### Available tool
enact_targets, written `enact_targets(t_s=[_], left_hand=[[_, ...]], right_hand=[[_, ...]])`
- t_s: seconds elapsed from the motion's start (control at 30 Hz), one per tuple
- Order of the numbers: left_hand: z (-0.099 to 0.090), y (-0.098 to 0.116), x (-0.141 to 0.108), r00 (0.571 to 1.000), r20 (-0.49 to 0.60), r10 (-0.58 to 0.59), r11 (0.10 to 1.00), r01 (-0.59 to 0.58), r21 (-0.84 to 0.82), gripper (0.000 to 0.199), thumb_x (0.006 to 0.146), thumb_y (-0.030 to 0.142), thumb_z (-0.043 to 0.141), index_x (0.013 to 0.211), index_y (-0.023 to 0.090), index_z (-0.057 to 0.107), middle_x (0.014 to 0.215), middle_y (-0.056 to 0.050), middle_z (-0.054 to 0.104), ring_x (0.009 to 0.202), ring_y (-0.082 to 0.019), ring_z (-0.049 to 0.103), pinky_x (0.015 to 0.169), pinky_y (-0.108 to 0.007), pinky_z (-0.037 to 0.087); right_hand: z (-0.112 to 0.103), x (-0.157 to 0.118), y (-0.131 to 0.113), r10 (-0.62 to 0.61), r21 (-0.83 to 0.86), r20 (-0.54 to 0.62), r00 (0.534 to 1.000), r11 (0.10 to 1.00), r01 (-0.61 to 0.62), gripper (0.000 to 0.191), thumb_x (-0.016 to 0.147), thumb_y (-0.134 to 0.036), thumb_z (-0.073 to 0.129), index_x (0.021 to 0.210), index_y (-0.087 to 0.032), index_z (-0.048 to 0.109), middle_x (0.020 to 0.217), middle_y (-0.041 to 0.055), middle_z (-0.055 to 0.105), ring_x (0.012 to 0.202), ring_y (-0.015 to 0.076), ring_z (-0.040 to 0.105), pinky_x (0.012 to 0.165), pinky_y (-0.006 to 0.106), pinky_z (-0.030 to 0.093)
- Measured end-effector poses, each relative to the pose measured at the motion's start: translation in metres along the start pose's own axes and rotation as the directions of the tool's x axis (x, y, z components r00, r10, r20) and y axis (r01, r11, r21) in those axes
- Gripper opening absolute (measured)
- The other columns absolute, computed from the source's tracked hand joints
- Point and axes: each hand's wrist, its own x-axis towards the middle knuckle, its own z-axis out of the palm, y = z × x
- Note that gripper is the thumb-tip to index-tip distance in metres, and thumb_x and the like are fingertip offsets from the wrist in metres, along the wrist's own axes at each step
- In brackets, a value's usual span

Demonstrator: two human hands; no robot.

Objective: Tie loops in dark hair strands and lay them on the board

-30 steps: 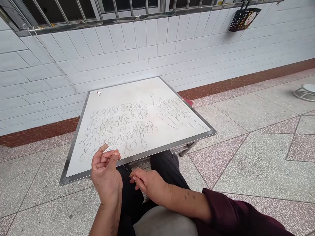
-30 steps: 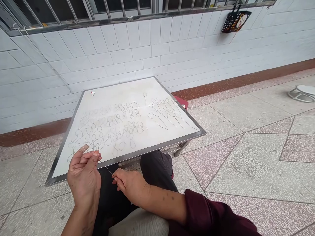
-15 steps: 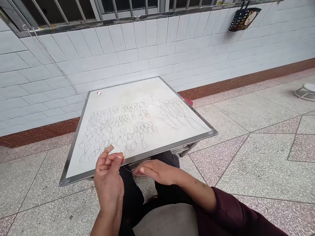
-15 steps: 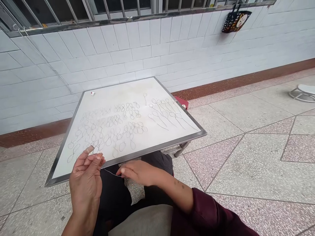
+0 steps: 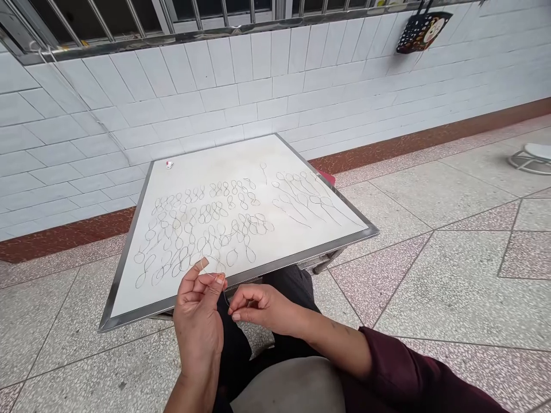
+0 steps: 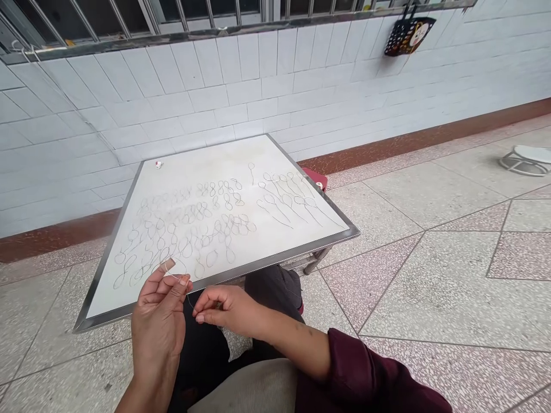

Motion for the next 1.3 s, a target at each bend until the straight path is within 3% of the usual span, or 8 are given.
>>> enact_targets(t_s=[0.1, 0.2, 0.4, 0.57, 0.83, 1.3], left_hand=[[-0.002, 0.003, -0.002, 0.999, 0.042, -0.028, 0.999, 0.026, 0.045, 0.057, 0.062, 0.025, 0.091, 0.115, 0.021, 0.068, 0.071, 0.006, 0.066, 0.073, -0.012, 0.063, 0.085, -0.028, 0.05], [-0.002, 0.006, -0.005, 0.986, 0.132, -0.097, 0.992, 0.085, 0.093, 0.063, 0.061, 0.026, 0.092, 0.118, 0.02, 0.065, 0.068, 0.006, 0.067, 0.071, -0.012, 0.063, 0.082, -0.027, 0.051], [0.0, 0.003, -0.009, 0.955, 0.214, -0.204, 0.976, 0.182, 0.118, 0.067, 0.062, 0.028, 0.092, 0.121, 0.019, 0.061, 0.067, 0.007, 0.066, 0.066, -0.011, 0.061, 0.081, -0.028, 0.052], [0.0, -0.001, -0.01, 0.95, 0.222, -0.22, 0.974, 0.201, 0.103, 0.065, 0.063, 0.029, 0.091, 0.12, 0.02, 0.062, 0.069, 0.006, 0.066, 0.068, -0.011, 0.062, 0.08, -0.028, 0.052], [0.0, -0.001, -0.013, 0.966, 0.157, -0.208, 0.976, 0.195, 0.093, 0.062, 0.057, 0.028, 0.093, 0.113, 0.022, 0.067, 0.084, 0.003, 0.065, 0.073, -0.012, 0.061, 0.079, -0.03, 0.054], [-0.006, -0.005, -0.013, 0.937, 0.24, -0.254, 0.967, 0.241, 0.083, 0.047, 0.065, 0.03, 0.09, 0.107, 0.021, 0.072, 0.079, 0.002, 0.064, 0.072, -0.012, 0.062, 0.077, -0.029, 0.053]], right_hand=[[-0.004, -0.001, -0.007, -0.06, -0.047, -0.08, 0.995, 0.997, 0.056, 0.03, 0.084, -0.047, 0.075, 0.095, -0.02, 0.069, 0.081, -0.0014, 0.062, 0.067, 0.0101, 0.053, 0.059, 0.023, 0.042], [-0.006, 0.001, -0.02, -0.143, 0.011, -0.147, 0.979, 0.989, 0.146, 0.03, 0.087, -0.043, 0.073, 0.108, -0.023, 0.067, 0.085, -0.0016, 0.062, 0.068, 0.0098, 0.054, 0.057, 0.022, 0.04], [-0.003, 0.003, -0.029, -0.191, 0.202, -0.122, 0.974, 0.956, 0.213, 0.021, 0.083, -0.034, 0.078, 0.096, -0.021, 0.069, 0.084, -0.0011, 0.069, 0.079, 0.0136, 0.065, 0.074, 0.029, 0.048], [-0.006, 0.001, -0.028, -0.143, 0.195, -0.176, 0.974, 0.965, 0.177, 0.019, 0.08, -0.033, 0.079, 0.093, -0.021, 0.071, 0.081, -0.0011, 0.07, 0.074, 0.0126, 0.063, 0.063, 0.025, 0.043], [-0.007, -0.001, -0.03, -0.101, 0.172, -0.196, 0.975, 0.976, 0.136, 0.024, 0.076, -0.038, 0.083, 0.084, -0.019, 0.071, 0.074, -0.0024, 0.067, 0.063, 0.0094, 0.052, 0.059, 0.024, 0.037], [-0.006, -0.003, -0.031, -0.036, 0.192, -0.138, 0.99, 0.979, 0.062, 0.033, 0.077, -0.044, 0.082, 0.087, -0.018, 0.064, 0.07, -0.0022, 0.065, 0.059, 0.0091, 0.047, 0.056, 0.024, 0.035]])
